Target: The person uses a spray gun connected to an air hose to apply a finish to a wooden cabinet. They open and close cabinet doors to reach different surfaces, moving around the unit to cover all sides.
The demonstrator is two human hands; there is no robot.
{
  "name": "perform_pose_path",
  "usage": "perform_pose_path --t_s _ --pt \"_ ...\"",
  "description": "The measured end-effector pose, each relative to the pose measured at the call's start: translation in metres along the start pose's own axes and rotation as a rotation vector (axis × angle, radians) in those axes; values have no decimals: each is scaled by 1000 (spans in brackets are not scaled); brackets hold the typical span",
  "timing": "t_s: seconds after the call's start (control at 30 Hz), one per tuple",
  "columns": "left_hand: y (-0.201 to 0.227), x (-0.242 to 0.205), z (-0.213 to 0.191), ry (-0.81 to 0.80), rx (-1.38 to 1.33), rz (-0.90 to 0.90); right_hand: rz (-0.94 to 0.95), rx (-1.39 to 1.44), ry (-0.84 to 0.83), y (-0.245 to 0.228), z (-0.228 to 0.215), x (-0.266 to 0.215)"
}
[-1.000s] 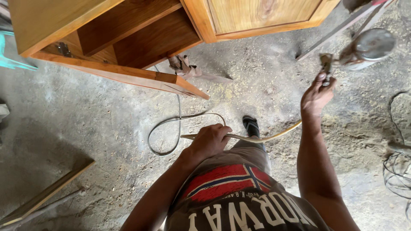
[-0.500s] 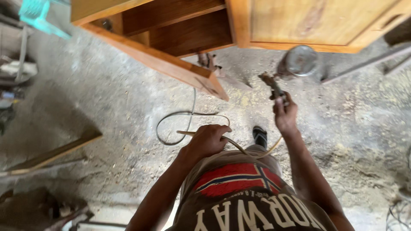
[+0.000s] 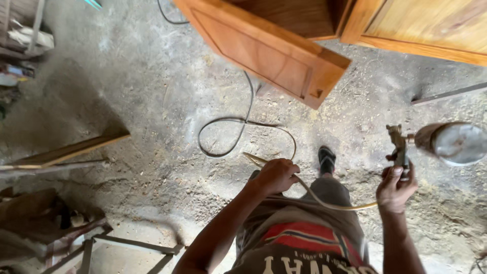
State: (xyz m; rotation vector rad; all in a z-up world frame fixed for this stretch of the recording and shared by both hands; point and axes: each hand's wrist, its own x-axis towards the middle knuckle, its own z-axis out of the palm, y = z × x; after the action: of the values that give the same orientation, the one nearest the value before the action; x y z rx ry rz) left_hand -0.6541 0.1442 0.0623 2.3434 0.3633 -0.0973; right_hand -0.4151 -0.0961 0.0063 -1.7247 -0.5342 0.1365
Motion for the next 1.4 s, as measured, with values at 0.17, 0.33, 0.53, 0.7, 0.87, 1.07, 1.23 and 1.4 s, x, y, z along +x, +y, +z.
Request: perform_pose_path --t_s 0.17,0.33,0.53,0.7,0.87,1.07,1.23,1.4 --pt "-43 -29 7 22 74 -21 -2 -101 16 7 37 -40" --pt "-103 -10 33 -2 210 -81 -189 -84 -29 53 97 -39" --pt "-234 32 98 111 430 -55 -323 -44 -72 160 185 -48" --pt "-355 54 130 278 438 -75 -435 22 47 247 257 -47" --pt "-428 71 162 406 408 -27 -594 45 260 299 295 -54" --pt "-468 76 182 548 369 30 -679 38 426 347 328 -58" --pt "-492 63 200 511 370 -14 -859 28 443 424 365 -35" --pt "-504 51 200 570 412 2 -1006 -231 211 521 434 -30"
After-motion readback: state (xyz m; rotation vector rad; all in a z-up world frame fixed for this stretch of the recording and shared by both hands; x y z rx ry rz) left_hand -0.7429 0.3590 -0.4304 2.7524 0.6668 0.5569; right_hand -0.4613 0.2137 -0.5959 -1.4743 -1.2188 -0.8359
